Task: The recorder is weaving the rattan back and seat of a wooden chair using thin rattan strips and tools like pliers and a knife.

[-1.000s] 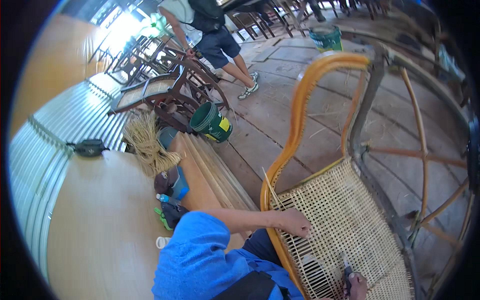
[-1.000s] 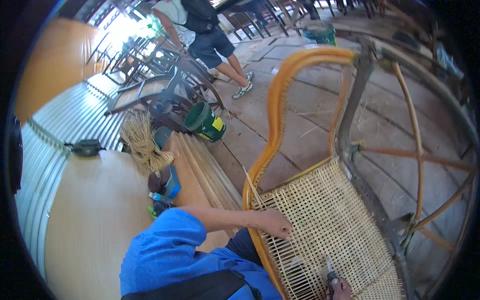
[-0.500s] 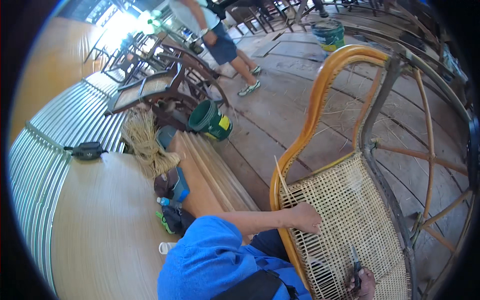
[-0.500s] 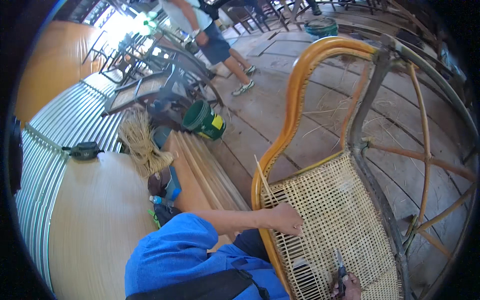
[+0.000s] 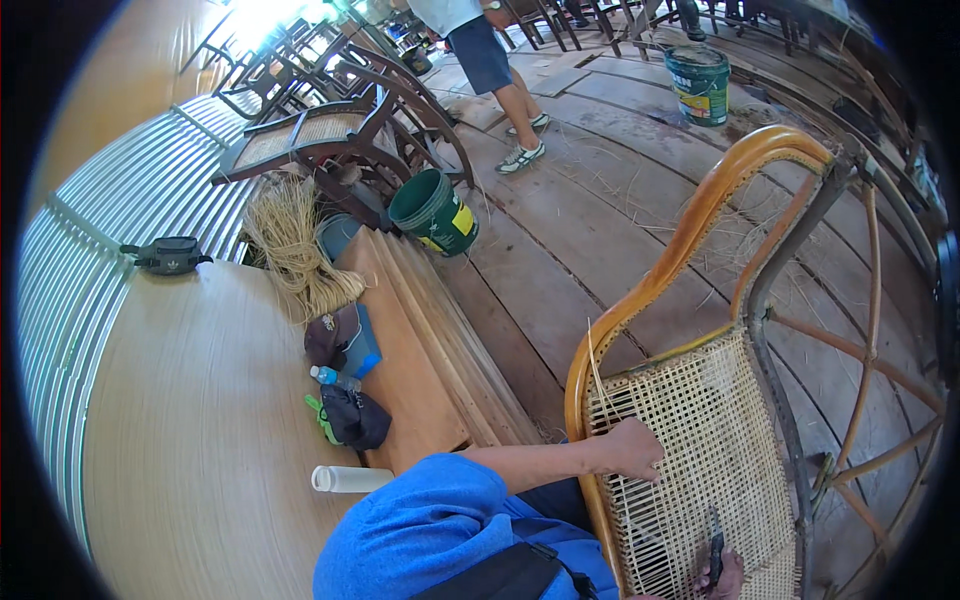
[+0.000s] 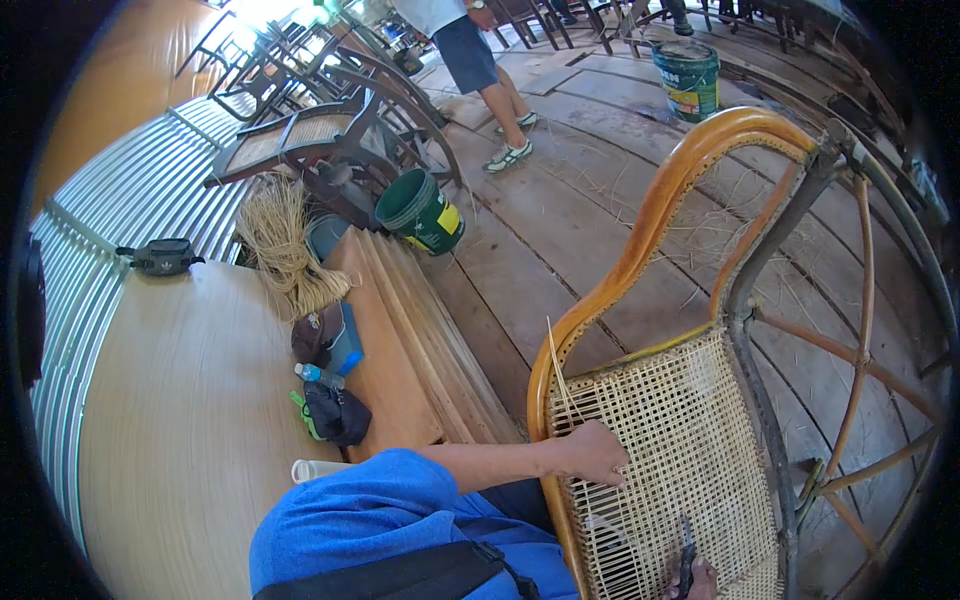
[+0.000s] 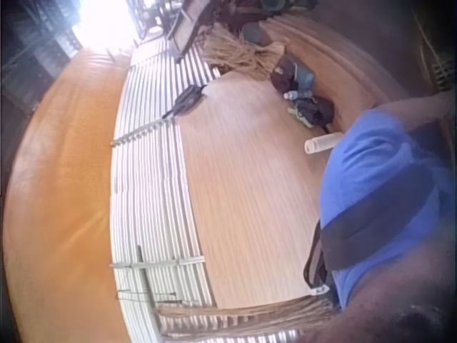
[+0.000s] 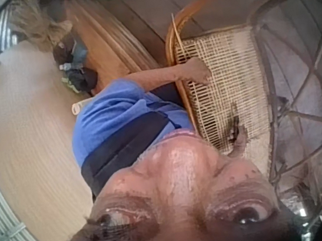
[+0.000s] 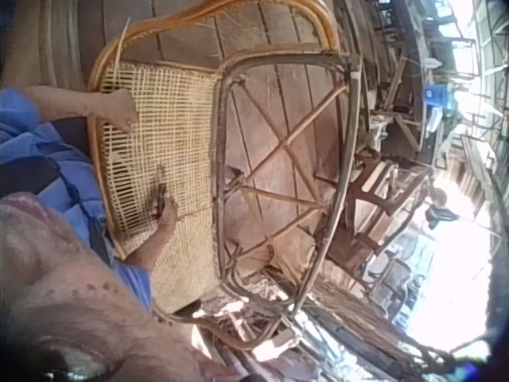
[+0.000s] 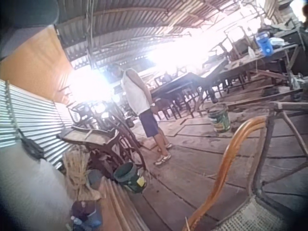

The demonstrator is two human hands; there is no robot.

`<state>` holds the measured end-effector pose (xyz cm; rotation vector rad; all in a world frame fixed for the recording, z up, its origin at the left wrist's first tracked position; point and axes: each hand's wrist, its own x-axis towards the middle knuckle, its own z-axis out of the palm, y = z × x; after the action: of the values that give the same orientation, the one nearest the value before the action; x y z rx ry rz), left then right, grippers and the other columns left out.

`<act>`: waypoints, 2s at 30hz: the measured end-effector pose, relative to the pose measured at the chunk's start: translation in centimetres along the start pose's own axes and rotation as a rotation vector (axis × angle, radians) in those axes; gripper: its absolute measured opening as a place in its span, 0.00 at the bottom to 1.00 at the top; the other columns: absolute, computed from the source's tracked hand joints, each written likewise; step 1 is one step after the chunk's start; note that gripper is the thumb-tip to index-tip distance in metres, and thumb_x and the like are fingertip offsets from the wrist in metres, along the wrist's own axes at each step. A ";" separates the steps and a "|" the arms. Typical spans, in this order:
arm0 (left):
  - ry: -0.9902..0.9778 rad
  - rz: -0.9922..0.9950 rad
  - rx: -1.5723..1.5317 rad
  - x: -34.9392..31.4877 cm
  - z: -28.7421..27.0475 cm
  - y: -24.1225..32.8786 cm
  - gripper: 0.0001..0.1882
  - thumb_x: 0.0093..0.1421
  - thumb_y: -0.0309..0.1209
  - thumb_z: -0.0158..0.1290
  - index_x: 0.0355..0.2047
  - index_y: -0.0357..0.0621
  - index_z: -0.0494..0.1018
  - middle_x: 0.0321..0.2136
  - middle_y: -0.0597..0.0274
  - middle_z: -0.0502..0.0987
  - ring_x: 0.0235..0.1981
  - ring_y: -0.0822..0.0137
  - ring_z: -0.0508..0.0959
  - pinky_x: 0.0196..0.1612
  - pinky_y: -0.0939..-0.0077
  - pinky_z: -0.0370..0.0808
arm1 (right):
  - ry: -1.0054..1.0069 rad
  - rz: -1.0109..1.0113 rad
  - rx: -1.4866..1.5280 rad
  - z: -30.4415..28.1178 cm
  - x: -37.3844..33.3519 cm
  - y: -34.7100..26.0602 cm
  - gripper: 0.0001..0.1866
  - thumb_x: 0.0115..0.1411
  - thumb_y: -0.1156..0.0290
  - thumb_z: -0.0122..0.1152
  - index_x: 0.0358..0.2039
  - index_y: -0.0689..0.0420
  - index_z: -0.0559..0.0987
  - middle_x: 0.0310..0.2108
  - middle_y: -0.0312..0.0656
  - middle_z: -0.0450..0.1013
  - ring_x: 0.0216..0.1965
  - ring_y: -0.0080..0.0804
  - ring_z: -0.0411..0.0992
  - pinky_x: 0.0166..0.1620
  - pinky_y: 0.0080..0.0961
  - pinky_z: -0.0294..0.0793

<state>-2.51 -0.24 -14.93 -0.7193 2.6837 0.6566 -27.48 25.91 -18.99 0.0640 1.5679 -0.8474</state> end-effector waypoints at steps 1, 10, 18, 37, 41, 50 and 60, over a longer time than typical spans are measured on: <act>0.000 0.004 0.003 0.0 0.1 0.0 0.25 0.50 0.57 0.50 0.18 0.46 0.74 0.15 0.56 0.73 0.21 0.53 0.75 0.23 0.59 0.68 | -0.002 -0.014 0.009 0.0 0.0 0.0 0.13 0.59 0.56 0.51 0.31 0.53 0.72 0.13 0.34 0.66 0.11 0.25 0.62 0.13 0.23 0.65; 0.006 -0.001 0.007 0.6 -0.8 0.3 0.27 0.54 0.58 0.45 0.18 0.47 0.74 0.11 0.56 0.70 0.16 0.53 0.73 0.19 0.60 0.66 | -0.242 -0.436 0.193 -0.4 1.1 1.8 0.29 0.52 0.44 0.59 0.46 0.52 0.69 0.19 0.36 0.69 0.18 0.23 0.68 0.19 0.23 0.71; 0.290 -0.082 0.018 0.6 1.4 -0.3 0.21 0.55 0.49 0.48 0.16 0.47 0.71 0.11 0.55 0.71 0.15 0.52 0.73 0.19 0.58 0.67 | -0.929 -1.179 -0.506 14.9 -8.0 -13.4 0.18 0.50 0.80 0.60 0.44 0.62 0.74 0.37 0.40 0.74 0.34 0.28 0.73 0.36 0.22 0.73; 0.056 -0.137 -0.019 1.7 -0.4 0.0 0.21 0.55 0.49 0.46 0.19 0.45 0.73 0.15 0.53 0.74 0.20 0.53 0.75 0.25 0.58 0.70 | -0.555 -0.833 0.255 15.1 -0.6 -23.7 0.19 0.56 0.63 0.57 0.42 0.65 0.74 0.21 0.35 0.69 0.17 0.18 0.64 0.20 0.14 0.62; 0.014 -0.137 -0.051 1.8 0.0 -1.0 0.21 0.54 0.50 0.47 0.21 0.44 0.74 0.18 0.50 0.74 0.23 0.53 0.76 0.27 0.58 0.71 | -0.746 -1.130 -0.152 17.5 -6.1 -25.1 0.18 0.55 0.61 0.58 0.37 0.65 0.77 0.19 0.35 0.69 0.18 0.18 0.65 0.21 0.13 0.63; 0.622 0.094 0.013 2.2 -10.3 -1.9 0.11 0.53 0.36 0.52 0.30 0.42 0.72 0.32 0.56 0.74 0.37 0.53 0.73 0.40 0.60 0.70 | -0.139 -0.762 0.328 10.7 6.0 -14.6 0.18 0.58 0.55 0.55 0.27 0.59 0.73 0.13 0.30 0.60 0.14 0.17 0.58 0.17 0.16 0.56; 0.901 -0.399 -0.607 6.7 -11.9 -13.4 0.30 0.61 0.55 0.40 0.45 0.38 0.67 0.33 0.48 0.75 0.39 0.44 0.73 0.42 0.54 0.67 | 0.322 -0.887 0.035 7.7 14.4 -7.7 0.14 0.60 0.59 0.55 0.26 0.55 0.68 0.18 0.29 0.59 0.19 0.18 0.54 0.22 0.18 0.54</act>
<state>-2.85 -19.15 -11.96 -2.0626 2.8724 1.2817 -27.93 10.05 -27.58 -0.5308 1.8961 -1.6095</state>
